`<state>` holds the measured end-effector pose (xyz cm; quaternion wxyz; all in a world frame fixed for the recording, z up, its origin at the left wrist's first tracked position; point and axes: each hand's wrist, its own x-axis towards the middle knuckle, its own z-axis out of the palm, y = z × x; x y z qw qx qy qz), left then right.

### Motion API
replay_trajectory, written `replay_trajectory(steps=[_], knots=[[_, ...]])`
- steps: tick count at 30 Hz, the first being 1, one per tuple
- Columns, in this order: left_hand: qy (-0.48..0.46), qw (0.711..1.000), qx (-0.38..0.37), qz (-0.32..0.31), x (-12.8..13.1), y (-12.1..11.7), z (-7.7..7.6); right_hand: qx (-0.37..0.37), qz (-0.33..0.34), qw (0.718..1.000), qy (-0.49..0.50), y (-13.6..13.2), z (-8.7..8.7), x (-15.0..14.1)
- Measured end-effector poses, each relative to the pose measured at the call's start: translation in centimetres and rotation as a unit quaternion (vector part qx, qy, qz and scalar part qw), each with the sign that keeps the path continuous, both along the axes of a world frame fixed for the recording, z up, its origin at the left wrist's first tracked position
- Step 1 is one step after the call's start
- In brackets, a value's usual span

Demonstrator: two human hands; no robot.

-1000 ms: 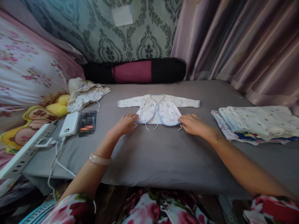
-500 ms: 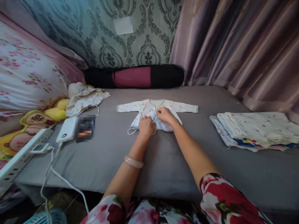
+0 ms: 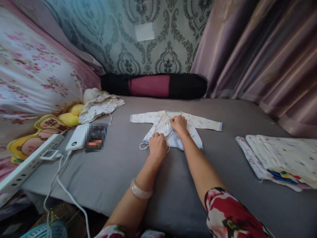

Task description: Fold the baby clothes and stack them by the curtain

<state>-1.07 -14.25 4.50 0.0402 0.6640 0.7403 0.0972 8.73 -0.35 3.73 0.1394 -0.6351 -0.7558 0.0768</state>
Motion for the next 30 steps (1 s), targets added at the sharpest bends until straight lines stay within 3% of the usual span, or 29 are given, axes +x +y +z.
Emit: replay_trajectory(steps=[6,11,16,22,30], knots=[[-0.046,0.999,0.025,-0.009,0.6,0.2,-0.6,-0.020,-0.014,1.000,0.010,0.5,-0.7,-0.6],[-0.078,0.997,0.026,-0.015,1.1,0.2,-0.7,0.032,0.011,0.999,0.019,0.8,-0.8,-0.4],[-0.107,0.993,0.013,-0.050,1.4,0.4,-0.7,0.039,0.037,0.998,0.026,1.4,-1.0,0.4],[-0.117,0.992,0.020,-0.045,1.8,0.7,-1.1,0.061,0.018,0.997,0.044,1.9,-1.5,1.2],[-0.135,0.990,-0.004,-0.042,1.7,0.7,-0.5,0.058,0.002,0.998,0.021,1.3,-1.8,1.0]])
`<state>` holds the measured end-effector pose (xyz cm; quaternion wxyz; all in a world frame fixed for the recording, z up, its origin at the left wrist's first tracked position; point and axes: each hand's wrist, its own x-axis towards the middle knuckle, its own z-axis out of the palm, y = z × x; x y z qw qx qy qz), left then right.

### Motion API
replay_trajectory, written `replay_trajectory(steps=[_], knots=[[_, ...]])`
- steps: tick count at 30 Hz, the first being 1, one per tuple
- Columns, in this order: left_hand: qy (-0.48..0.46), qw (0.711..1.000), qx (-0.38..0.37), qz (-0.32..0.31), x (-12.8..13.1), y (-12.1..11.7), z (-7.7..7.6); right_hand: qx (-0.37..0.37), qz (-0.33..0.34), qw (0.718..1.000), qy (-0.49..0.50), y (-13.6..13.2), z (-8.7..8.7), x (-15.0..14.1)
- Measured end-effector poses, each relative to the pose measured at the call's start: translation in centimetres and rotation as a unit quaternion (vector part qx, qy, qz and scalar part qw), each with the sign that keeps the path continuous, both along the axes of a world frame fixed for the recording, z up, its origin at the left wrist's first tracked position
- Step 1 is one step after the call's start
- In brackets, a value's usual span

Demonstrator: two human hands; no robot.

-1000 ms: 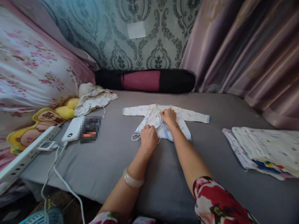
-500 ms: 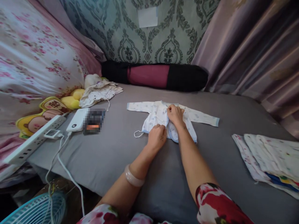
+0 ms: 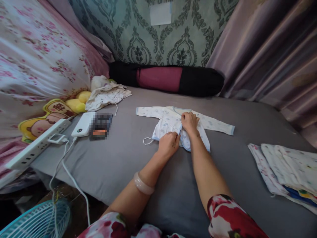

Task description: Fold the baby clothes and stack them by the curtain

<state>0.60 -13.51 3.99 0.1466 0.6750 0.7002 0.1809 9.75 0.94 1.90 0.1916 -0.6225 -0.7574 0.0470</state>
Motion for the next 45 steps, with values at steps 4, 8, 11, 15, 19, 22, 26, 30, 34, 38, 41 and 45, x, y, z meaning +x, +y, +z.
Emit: replay_trajectory(steps=[4,8,11,15,19,22,26,30,34,38,41,45], knots=[[0.016,1.000,-0.001,-0.006,0.0,0.0,0.0,-0.004,0.004,1.000,-0.022,-0.1,0.0,0.1],[0.048,0.996,0.066,0.048,-1.0,0.0,0.4,0.007,0.018,0.999,-0.047,-0.3,0.9,-0.2],[0.074,0.979,0.098,0.160,-2.6,0.0,0.7,0.018,0.076,0.996,-0.047,-0.7,1.7,-1.4],[0.062,0.965,0.027,0.253,-5.2,0.1,0.6,-0.009,0.182,0.982,-0.042,-1.4,1.3,-3.7],[-0.040,0.967,-0.050,0.245,-6.9,0.4,-0.1,-0.071,0.157,0.983,-0.065,-2.0,-0.2,-4.6],[-0.078,0.964,-0.058,0.249,-7.4,0.6,-0.3,-0.086,0.153,0.982,-0.075,-2.1,-0.9,-4.5],[-0.112,0.960,-0.037,0.254,-7.6,0.9,-0.6,-0.078,0.150,0.983,-0.077,-2.1,-1.1,-4.4],[-0.145,0.955,-0.035,0.257,-8.1,1.1,-0.8,-0.067,0.151,0.984,-0.070,-2.0,-1.1,-4.5],[-0.154,0.952,-0.034,0.263,-8.4,1.1,-0.9,-0.070,0.154,0.983,-0.076,-2.1,-1.0,-4.4],[-0.085,0.963,-0.032,0.252,-8.2,1.1,-1.1,-0.060,0.154,0.983,-0.083,-2.3,-0.9,-4.5],[-0.031,0.972,-0.020,0.230,-8.1,1.3,-1.3,-0.052,0.153,0.983,-0.083,-2.4,-1.0,-4.4],[-0.017,0.979,0.002,0.203,-8.2,1.6,-1.4,-0.027,0.154,0.985,-0.080,-2.7,-0.4,-4.4]])
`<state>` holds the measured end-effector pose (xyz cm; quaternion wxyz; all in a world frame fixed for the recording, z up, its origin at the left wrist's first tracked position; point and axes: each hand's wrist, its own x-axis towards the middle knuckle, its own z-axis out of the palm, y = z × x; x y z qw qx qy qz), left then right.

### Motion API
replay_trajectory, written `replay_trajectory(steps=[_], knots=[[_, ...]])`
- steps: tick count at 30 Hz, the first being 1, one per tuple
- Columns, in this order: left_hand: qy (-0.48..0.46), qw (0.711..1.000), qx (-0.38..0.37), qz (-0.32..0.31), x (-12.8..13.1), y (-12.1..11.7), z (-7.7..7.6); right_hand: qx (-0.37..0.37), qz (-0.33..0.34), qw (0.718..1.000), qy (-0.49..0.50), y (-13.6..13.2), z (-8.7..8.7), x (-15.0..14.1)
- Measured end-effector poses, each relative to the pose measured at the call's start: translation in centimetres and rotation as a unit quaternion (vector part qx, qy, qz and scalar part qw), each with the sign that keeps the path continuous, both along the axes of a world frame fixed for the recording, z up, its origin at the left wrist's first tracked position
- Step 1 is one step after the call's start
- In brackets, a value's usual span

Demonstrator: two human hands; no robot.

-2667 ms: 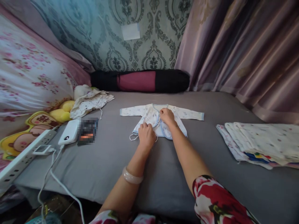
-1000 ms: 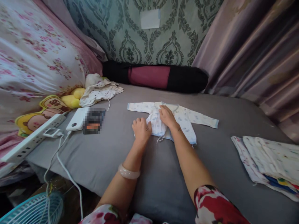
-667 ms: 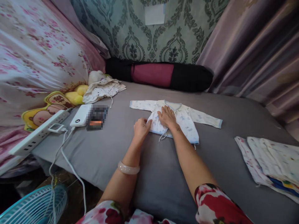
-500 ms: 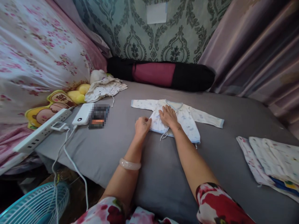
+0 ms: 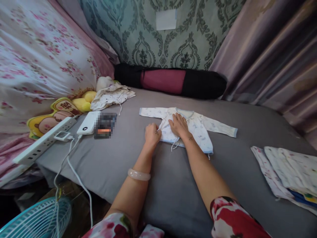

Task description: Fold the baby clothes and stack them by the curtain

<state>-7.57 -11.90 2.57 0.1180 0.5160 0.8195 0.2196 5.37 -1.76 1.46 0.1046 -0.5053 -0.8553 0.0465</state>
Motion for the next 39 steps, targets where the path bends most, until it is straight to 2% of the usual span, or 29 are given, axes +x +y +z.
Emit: replay_trajectory(steps=[3,6,11,15,18,21,23,28,30,31,33,35,37,39], knots=[[-0.034,0.999,-0.001,0.003,0.0,0.0,0.3,0.036,0.018,0.999,0.016,-0.8,0.9,-0.4],[-0.044,0.999,-0.008,0.015,0.1,-0.2,0.8,0.027,0.045,0.998,0.032,-2.0,1.3,-1.5],[-0.024,0.998,-0.032,0.041,0.4,-0.6,1.1,-0.048,0.046,0.998,0.009,-3.7,0.2,-3.1],[-0.026,0.998,-0.047,0.046,-0.2,-1.2,1.4,-0.048,0.045,0.998,0.004,-3.9,-0.4,-3.0],[-0.057,0.996,-0.074,0.008,-1.4,-2.0,1.9,-0.041,0.044,0.998,-0.001,-3.9,-0.5,-2.9],[-0.086,0.986,-0.118,-0.080,-2.6,-2.9,2.5,-0.030,0.045,0.999,-0.002,-3.9,-0.5,-2.9],[-0.070,0.980,-0.134,-0.127,-3.2,-3.5,2.8,-0.026,0.045,0.999,-0.006,-3.9,-0.6,-3.0],[-0.046,0.973,-0.175,-0.143,-3.6,-4.2,3.8,-0.031,0.046,0.998,-0.012,-3.8,-0.8,-3.0],[-0.064,0.974,-0.192,-0.106,-3.9,-4.3,4.0,-0.032,0.047,0.998,-0.013,-3.8,-0.7,-2.9],[-0.069,0.978,-0.187,-0.063,-4.3,-4.3,3.9,-0.032,0.048,0.998,-0.014,-3.8,-0.7,-2.9],[-0.069,0.988,-0.132,0.050,-5.0,-4.3,3.5,-0.035,0.052,0.998,-0.016,-3.9,-0.5,-2.9],[-0.067,0.987,-0.041,0.143,-5.8,-4.1,2.7,-0.040,0.056,0.997,-0.018,-4.0,-0.3,-2.8],[-0.089,0.979,0.039,0.177,-6.4,-3.6,1.7,-0.047,0.057,0.997,-0.020,-4.0,-0.1,-2.8],[-0.143,0.971,0.084,0.173,-6.5,-2.9,0.9,-0.050,0.054,0.997,-0.020,-4.1,-0.1,-2.9]])
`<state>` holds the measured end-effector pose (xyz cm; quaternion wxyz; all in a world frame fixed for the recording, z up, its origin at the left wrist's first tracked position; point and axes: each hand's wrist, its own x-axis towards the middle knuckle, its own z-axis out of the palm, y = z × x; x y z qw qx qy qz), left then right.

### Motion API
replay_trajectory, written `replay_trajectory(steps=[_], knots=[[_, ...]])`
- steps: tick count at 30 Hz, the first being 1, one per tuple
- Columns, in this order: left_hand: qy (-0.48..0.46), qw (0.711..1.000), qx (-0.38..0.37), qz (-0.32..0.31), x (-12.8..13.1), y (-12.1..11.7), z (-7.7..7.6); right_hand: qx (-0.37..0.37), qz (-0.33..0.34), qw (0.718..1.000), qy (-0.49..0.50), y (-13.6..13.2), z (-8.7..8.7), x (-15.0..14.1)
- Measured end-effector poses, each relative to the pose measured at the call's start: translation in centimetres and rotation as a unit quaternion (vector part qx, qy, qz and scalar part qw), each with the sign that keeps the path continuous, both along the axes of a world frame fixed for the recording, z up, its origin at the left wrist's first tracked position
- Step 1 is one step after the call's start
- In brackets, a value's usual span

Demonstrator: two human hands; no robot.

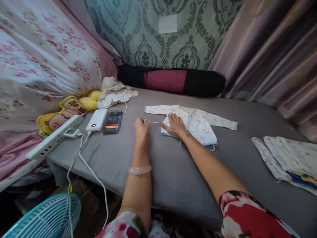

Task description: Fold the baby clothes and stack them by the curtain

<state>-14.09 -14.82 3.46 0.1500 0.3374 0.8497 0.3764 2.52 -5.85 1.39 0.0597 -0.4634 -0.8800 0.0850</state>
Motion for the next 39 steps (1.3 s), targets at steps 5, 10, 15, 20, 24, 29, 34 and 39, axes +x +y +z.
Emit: replay_trajectory(steps=[5,10,15,20,24,29,34,39], knots=[[-0.083,0.990,0.112,-0.006,0.1,1.2,-0.7,-0.025,0.004,0.999,0.026,-0.3,0.3,0.0],[-0.069,0.987,0.146,-0.015,-0.3,2.0,0.4,-0.028,-0.017,0.983,0.182,0.2,2.7,1.7],[-0.013,0.983,0.151,-0.099,1.2,4.1,2.9,-0.044,-0.180,0.930,0.319,2.1,5.0,6.7],[-0.026,0.970,0.131,-0.202,5.3,7.2,4.5,-0.127,-0.257,0.885,0.367,2.6,4.8,10.4],[0.002,0.949,0.132,-0.286,8.2,8.2,3.5,-0.209,-0.258,0.868,0.369,2.2,4.3,11.3],[0.094,0.953,0.070,-0.280,10.4,7.5,1.2,-0.261,-0.198,0.918,0.221,1.6,4.3,11.0],[0.116,0.933,0.016,-0.339,12.0,7.5,-0.7,-0.211,-0.147,0.965,0.056,-0.4,5.8,9.6],[0.191,0.910,0.007,-0.368,12.4,7.5,-1.8,-0.216,-0.155,0.964,0.026,-1.4,6.8,8.9]])
